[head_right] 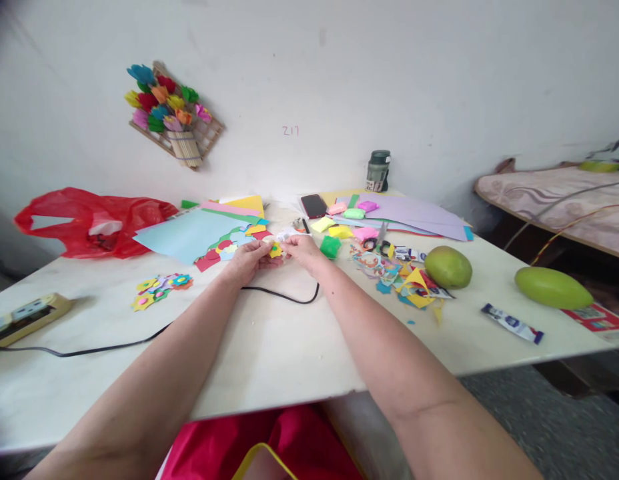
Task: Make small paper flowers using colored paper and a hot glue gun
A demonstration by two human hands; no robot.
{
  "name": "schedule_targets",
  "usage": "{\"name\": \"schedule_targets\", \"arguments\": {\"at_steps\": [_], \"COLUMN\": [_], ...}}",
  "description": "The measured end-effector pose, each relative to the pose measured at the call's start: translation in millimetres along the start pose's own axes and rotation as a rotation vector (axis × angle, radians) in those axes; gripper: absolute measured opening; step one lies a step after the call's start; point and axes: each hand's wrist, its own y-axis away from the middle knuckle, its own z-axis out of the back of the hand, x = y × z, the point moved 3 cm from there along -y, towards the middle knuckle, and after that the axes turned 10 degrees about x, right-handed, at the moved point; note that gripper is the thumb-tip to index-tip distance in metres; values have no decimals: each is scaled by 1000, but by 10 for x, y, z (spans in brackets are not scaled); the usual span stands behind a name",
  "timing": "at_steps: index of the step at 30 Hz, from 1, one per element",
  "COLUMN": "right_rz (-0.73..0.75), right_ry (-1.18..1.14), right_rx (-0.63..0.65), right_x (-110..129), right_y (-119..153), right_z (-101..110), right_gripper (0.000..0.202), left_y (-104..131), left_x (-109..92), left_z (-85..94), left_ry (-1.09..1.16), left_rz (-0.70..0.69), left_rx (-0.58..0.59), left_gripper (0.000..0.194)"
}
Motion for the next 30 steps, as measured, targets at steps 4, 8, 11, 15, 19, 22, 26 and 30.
{"name": "schedule_targets", "arguments": {"at_steps": [4,8,11,15,19,22,26,30], "right_rz": [33,45,33,5,-13,-18,-25,-33], "right_ry": [85,72,-8,-77,-107,-132,-155,-149], "right_rx": [10,48,94,108,78,62,39,30], "right_x": [46,62,45,17,13,21,29,38], "right_y": [3,19,28,27,19,17,25,39], "right_z": [13,18,1,-34,-57,-62,-60,-62], "right_gripper": [17,21,29,37,37,35,31,30], "left_y": [1,5,11,4,-14,-17,-19,-23], "left_x": [8,-7,-30,-25,9,19,16,19], "left_z": [8,2,-45,-93,-95,-103,-139,-153], "left_ry": [9,-2,4,52,130,172,213,263], "left_rz": [26,38,58,60,31,40,71,88], "left_rx": [24,20,-15,-14,14,-4,-12,-15], "left_gripper": [33,28,27,22,15,11,13,16]}}
